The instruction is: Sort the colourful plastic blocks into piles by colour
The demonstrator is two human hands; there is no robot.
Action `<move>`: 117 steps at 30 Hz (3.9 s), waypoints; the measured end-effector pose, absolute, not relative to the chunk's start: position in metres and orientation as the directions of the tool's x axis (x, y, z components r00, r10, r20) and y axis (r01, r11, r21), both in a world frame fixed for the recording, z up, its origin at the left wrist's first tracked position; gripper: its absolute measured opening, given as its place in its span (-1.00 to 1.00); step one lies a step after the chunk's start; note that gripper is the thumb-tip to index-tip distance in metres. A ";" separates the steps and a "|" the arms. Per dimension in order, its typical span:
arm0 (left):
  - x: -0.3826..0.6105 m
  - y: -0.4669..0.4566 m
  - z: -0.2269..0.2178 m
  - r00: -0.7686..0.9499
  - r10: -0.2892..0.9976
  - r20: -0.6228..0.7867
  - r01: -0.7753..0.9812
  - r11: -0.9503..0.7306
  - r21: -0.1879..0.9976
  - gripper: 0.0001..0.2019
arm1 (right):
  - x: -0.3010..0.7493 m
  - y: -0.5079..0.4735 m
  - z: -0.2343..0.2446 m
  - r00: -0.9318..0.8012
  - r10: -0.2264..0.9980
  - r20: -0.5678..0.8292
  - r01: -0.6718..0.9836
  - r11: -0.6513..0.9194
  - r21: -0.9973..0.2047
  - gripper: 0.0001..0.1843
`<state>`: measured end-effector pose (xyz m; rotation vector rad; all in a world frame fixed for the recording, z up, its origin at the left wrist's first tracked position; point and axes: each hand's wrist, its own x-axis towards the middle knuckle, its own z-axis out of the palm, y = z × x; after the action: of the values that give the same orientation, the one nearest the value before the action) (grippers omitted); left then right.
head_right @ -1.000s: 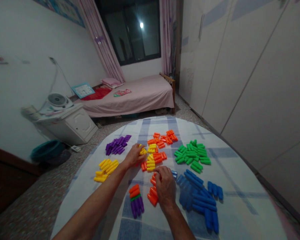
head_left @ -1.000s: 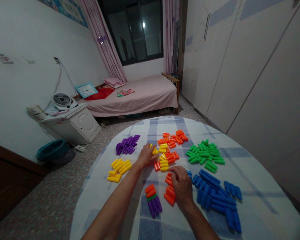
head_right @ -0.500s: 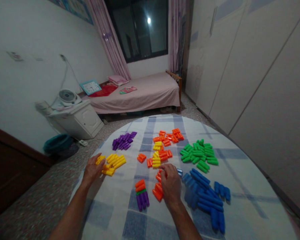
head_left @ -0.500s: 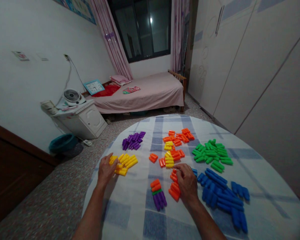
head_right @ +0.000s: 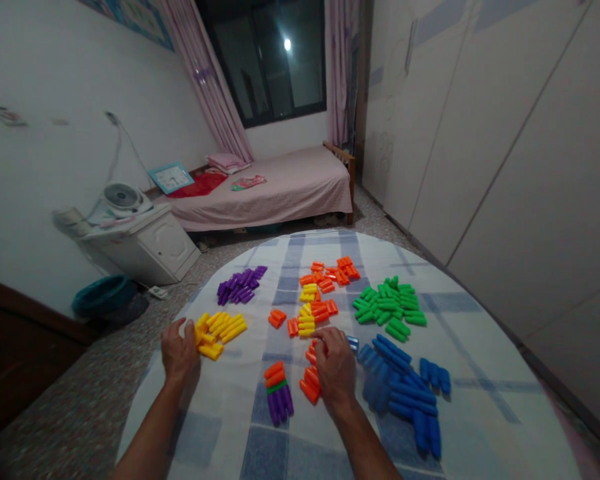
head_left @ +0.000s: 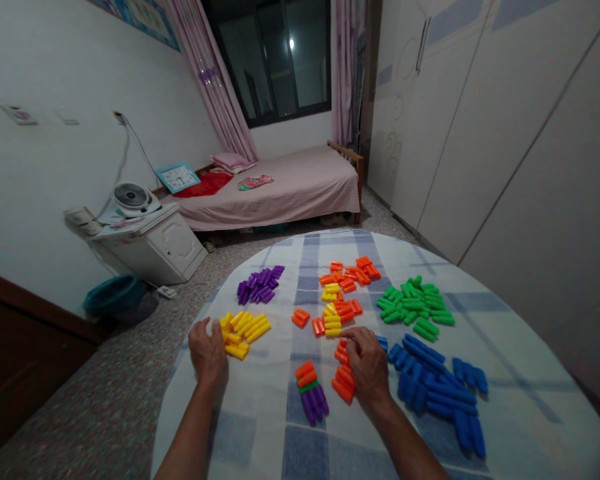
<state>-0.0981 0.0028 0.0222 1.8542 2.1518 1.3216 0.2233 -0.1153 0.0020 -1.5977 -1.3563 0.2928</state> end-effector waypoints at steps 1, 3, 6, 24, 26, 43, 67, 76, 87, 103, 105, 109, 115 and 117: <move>-0.087 0.001 0.028 -0.246 0.795 0.555 0.840 -0.111 0.531 -0.65 | 0.223 -0.115 0.002 0.347 0.854 0.387 0.614 0.105 -0.783 -0.80; -0.054 -0.006 0.038 -0.037 0.795 0.606 0.849 -0.295 0.439 -0.66 | 0.223 -0.115 0.002 0.350 0.854 0.384 0.610 0.103 -0.785 -0.81; 0.009 -0.019 0.046 0.480 0.784 0.393 0.677 -0.616 0.402 -0.50 | 0.223 -0.115 0.001 0.350 0.854 0.385 0.612 0.103 -0.784 -0.81; 0.113 0.001 0.038 0.751 0.654 0.090 0.604 -0.736 0.305 -0.48 | 0.221 -0.114 0.000 0.352 0.851 0.391 0.630 0.094 -0.771 -0.77; 0.114 -0.001 0.036 0.722 0.687 0.080 0.638 -0.707 0.307 -0.56 | 0.222 -0.115 0.001 0.354 0.850 0.390 0.630 0.092 -0.771 -0.77; 0.113 -0.009 0.033 0.557 0.800 0.224 0.696 -0.597 0.400 -0.68 | 0.223 -0.114 -0.003 0.346 0.849 0.399 0.628 0.106 -0.771 -0.77; -0.085 -0.039 0.007 0.007 0.771 0.637 0.940 -0.221 0.258 -0.48 | 0.226 -0.113 -0.005 0.316 0.861 0.398 0.654 0.106 -0.749 -0.79; -0.088 -0.037 0.005 -0.245 0.794 0.557 0.836 -0.118 0.536 -0.56 | 0.224 -0.113 -0.004 0.335 0.856 0.393 0.642 0.098 -0.761 -0.77; 0.024 -0.002 0.061 0.273 0.777 0.568 0.682 -0.572 0.455 -0.70 | 0.223 -0.115 0.001 0.341 0.860 0.379 0.626 0.093 -0.774 -0.78; 0.144 0.047 0.034 0.617 0.782 0.089 0.754 -0.620 0.218 -0.53 | 0.221 -0.114 0.001 0.353 0.851 0.389 0.637 0.086 -0.766 -0.74; 0.144 0.046 0.033 0.617 0.782 0.093 0.758 -0.621 0.198 -0.51 | 0.221 -0.115 0.002 0.353 0.851 0.388 0.638 0.084 -0.765 -0.75; 0.140 0.043 0.028 0.622 0.767 0.157 0.742 -0.641 0.195 -0.52 | 0.221 -0.115 0.004 0.353 0.852 0.387 0.630 0.089 -0.771 -0.76; 0.139 0.049 0.023 0.646 0.746 0.160 0.715 -0.665 0.214 -0.51 | 0.221 -0.115 0.003 0.342 0.865 0.368 0.621 0.086 -0.779 -0.76; 0.140 0.052 0.024 0.666 0.732 0.143 0.701 -0.680 0.214 -0.45 | 0.221 -0.114 0.002 0.347 0.864 0.363 0.619 0.080 -0.781 -0.76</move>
<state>0.1400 0.0524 0.0243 2.7374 1.1846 0.3280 0.2208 -0.1144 0.0020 -1.6258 -1.3586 0.3122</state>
